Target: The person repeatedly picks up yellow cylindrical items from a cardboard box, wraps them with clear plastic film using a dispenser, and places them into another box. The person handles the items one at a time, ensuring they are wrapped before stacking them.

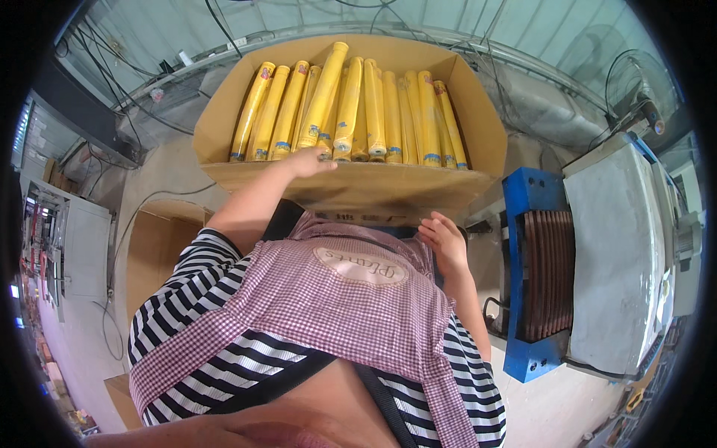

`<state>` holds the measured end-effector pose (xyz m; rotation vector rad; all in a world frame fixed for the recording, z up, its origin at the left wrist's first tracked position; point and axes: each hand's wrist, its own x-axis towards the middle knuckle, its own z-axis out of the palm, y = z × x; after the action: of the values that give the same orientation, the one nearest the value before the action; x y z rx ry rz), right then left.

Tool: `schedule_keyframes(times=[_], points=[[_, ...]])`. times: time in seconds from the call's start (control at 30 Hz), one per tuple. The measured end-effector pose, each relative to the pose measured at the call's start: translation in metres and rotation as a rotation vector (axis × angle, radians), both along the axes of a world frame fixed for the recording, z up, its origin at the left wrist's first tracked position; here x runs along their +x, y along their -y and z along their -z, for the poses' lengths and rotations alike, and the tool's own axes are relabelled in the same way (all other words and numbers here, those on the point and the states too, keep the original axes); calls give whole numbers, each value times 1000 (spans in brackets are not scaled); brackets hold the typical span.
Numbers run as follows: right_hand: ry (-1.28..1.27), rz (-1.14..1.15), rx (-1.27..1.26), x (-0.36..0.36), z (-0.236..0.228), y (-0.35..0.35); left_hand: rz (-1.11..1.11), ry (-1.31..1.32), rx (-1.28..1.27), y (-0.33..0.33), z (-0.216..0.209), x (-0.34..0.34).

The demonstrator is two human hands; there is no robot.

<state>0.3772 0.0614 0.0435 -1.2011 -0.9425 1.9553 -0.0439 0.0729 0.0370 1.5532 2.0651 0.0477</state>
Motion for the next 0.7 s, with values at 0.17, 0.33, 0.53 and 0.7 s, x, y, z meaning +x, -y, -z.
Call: schedule_keyframes(times=[0.17,0.33,0.53,0.7], points=[[24,21,-80,19,37,5,127,-249,159,48,13,20],[25,-35,-142,-3,34,6,119,-258,208,60,7,29],[63,-110,-157,-15,43,7,127,-252,241,63,10,28],[43,-61,-164,-10,34,8,137,-245,202,63,1,28]])
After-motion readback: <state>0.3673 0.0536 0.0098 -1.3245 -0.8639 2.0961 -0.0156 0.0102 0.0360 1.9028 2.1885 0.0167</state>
